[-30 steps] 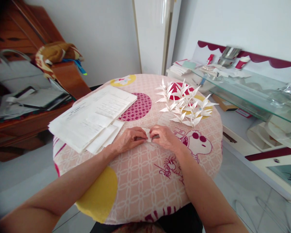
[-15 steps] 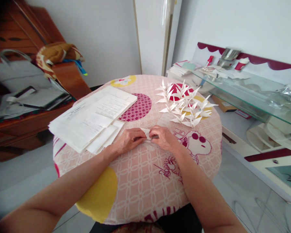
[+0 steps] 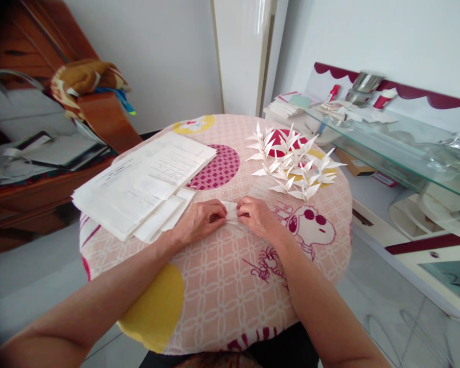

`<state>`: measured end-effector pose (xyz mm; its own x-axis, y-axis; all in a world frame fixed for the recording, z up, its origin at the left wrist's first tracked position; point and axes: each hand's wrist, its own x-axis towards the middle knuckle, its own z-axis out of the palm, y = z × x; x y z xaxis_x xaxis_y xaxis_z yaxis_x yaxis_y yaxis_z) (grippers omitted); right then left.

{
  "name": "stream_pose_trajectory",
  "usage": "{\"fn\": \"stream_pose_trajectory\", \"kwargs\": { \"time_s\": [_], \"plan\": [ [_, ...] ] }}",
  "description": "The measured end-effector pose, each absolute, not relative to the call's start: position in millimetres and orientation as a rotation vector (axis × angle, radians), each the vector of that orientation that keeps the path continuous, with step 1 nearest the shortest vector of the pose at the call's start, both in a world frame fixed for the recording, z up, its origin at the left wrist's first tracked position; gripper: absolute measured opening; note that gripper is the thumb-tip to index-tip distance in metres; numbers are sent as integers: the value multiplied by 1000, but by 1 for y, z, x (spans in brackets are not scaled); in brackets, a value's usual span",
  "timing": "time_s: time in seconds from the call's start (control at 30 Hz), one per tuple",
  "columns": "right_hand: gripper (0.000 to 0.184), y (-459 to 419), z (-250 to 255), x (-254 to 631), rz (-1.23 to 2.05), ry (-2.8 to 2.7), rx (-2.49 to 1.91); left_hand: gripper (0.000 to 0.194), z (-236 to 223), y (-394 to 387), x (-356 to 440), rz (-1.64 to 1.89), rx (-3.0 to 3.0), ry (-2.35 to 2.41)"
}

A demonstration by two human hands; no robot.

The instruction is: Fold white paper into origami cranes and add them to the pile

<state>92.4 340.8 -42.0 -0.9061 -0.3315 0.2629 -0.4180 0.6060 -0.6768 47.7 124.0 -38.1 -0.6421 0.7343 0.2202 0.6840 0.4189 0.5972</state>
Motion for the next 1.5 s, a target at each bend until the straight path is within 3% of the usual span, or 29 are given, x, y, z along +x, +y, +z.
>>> {"fn": "stream_pose_trajectory", "kwargs": {
  "time_s": [0.37, 1.5],
  "plan": [
    [23, 338, -43, 91, 1172, -2696, 635, 8, -35, 128, 50, 979, 1233, 2641],
    [18, 310, -39, 93, 990, -2792, 50, 14, -40, 145, 56, 730, 868, 2896]
  ]
}}
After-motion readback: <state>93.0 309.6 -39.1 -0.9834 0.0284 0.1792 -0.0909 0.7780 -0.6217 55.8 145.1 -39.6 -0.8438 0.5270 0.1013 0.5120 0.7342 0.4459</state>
